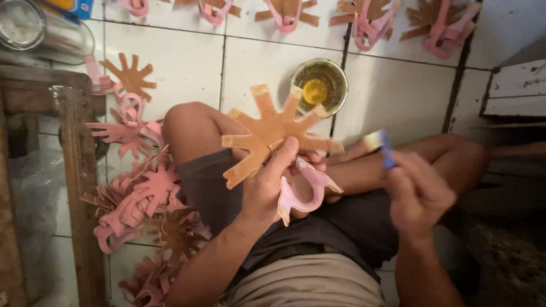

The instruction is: The person sits on the workshop floor and applies glue with a toothbrush to star-shaped pink shoe upper components, brushing the liquid over the tan backing of each piece. They dip the brush into a bowl of glue, coat one piece at a time, and set finished pieces on the floor with others awaiting coating.

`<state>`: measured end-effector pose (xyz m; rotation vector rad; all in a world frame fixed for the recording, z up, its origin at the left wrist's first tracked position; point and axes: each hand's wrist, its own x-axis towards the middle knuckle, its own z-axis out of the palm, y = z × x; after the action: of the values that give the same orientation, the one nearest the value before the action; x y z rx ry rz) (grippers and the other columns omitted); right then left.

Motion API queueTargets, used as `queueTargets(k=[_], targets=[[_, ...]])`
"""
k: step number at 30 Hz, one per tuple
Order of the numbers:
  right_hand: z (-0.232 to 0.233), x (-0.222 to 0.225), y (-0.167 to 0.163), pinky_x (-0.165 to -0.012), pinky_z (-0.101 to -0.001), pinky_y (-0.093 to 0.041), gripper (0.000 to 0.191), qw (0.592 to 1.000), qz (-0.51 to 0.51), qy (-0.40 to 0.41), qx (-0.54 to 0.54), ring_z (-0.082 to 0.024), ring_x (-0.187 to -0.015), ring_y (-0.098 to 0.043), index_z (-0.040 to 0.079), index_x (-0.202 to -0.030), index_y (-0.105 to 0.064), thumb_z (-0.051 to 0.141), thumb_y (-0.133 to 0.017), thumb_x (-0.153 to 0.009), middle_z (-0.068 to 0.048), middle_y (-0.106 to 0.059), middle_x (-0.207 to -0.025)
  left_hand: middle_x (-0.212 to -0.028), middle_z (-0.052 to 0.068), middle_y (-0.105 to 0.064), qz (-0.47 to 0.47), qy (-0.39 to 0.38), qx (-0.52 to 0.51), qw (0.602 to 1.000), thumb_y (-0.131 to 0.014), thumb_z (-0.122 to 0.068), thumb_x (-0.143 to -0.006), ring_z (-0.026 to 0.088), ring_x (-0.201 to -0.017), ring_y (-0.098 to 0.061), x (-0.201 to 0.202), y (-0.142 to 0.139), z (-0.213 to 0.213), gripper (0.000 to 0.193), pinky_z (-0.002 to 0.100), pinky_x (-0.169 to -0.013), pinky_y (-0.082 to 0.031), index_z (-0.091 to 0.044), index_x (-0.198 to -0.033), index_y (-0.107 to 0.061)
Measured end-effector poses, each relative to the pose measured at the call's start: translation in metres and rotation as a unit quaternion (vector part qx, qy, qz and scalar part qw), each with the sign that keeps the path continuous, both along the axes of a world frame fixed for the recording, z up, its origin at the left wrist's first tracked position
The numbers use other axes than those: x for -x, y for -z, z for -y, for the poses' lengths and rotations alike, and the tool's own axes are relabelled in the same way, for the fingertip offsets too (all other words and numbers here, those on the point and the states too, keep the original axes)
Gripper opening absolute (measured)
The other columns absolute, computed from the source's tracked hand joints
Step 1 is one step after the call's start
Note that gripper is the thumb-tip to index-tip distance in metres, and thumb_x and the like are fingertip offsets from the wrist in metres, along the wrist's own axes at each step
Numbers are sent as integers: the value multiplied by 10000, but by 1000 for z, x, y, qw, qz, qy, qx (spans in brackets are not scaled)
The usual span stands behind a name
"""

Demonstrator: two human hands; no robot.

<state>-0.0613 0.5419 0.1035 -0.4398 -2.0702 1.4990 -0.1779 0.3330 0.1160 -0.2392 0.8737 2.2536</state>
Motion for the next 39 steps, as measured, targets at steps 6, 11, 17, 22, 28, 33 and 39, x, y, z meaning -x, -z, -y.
queueTargets(k=[6,11,17,22,28,33,39], targets=[[20,9,-12,-677,-248,-467,205,992,60,-68,-83,-127,-761,-612,-58,-1193,-696,-83,-621,-1004,-82,-647,-847,-828,133,-642,18,16,40,999,-490,-245,-1079,212,-690,-679,0,-10,-10,262,379,-649,-620,-9,-1047,-598],[24,22,-17,-676,-266,-468,207,986,72,-51,-142,-149,-759,-604,-77,-1191,-702,-80,-663,-988,-104,-644,-883,-755,112,-628,30,6,48,998,-512,-269,-1093,193,-593,-656,1,-10,-14,276,340,-525,-567,-14,-1015,-585],[20,16,-21,-674,-221,-475,221,995,48,-22,-88,-115,-733,-610,-49,-1241,-704,-69,-611,-1041,-78,-646,-834,-732,108,-634,1,-8,87,996,-523,-270,-1078,181,-575,-655,1,-12,-13,272,305,-501,-542,-15,-1022,-598],[17,14,-13,-669,-220,-460,192,990,88,-30,-105,-124,-737,-603,-67,-1196,-709,-70,-644,-1015,-83,-635,-868,-735,119,-637,-21,10,92,996,-512,-279,-1096,188,-581,-659,4,-18,-12,328,299,-502,-533,18,-987,-597],[12,20,-1,-651,-215,-449,156,992,65,-34,-101,-126,-735,-572,-47,-1156,-714,-21,-642,-1020,-82,-618,-846,-775,135,-656,-7,38,23,999,-499,-284,-1122,197,-621,-672,7,-9,-2,342,302,-536,-538,23,-1018,-608],[-22,77,53,-765,-369,-535,193,971,99,-106,-192,-256,-872,-688,14,-1230,-718,59,-682,-1045,-138,-715,-1029,-1001,156,-723,167,-53,-31,984,-505,-193,-951,217,-912,-727,22,14,11,307,387,-808,-624,36,-1125,-611],[-16,138,118,-591,-470,-519,160,876,189,-127,-426,-370,-691,-657,106,-1045,-779,225,-711,-962,-120,-687,-865,-1102,103,-678,77,-72,-17,994,-648,-36,-909,227,-995,-680,20,26,31,331,398,-878,-570,-30,-1238,-608]])
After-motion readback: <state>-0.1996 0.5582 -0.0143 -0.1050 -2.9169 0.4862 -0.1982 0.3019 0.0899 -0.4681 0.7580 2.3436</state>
